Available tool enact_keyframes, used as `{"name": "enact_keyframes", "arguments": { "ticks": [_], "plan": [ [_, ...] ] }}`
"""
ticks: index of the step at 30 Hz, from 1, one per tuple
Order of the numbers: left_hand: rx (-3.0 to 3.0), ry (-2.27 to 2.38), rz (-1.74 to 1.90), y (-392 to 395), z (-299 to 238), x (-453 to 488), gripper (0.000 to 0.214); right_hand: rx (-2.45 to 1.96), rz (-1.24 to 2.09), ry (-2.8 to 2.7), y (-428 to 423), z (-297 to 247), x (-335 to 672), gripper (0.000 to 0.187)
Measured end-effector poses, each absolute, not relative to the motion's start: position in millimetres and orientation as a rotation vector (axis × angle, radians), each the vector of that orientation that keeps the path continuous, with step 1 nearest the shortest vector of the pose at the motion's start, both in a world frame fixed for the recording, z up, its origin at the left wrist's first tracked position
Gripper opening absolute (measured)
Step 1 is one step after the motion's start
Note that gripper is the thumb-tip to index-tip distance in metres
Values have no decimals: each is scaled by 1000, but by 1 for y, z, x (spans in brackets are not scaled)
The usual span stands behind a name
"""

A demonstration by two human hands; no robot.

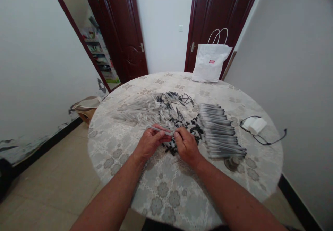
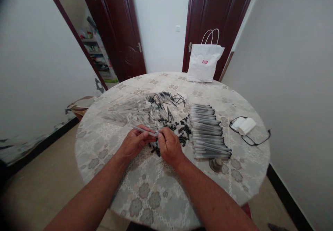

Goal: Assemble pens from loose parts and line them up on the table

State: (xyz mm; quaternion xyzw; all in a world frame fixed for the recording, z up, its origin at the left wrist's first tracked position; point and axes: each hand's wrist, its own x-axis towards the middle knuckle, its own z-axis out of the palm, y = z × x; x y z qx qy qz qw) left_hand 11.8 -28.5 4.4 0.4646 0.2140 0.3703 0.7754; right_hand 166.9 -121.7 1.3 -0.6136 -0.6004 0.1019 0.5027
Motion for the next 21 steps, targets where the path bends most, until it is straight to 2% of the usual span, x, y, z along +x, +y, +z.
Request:
{"name": "enact_keyframes", "arguments": {
  "ticks": [3, 8, 16, 21],
  "plan": [
    [996, 486, 818, -29, 5, 13, 27, -1491, 259, -1432, -121, 0, 166, 22],
    [975, 467, 859, -28, 4, 13, 25, -1436, 222, -1513, -123, 2, 167, 14],
    [1013, 437, 834, -30, 7, 11, 24, -1472, 241, -1553, -121, -1, 169, 33],
    [1012, 449, 856, -29, 7, 11, 25, -1425, 252, -1519, -125, 2, 170, 16]
  ]
}}
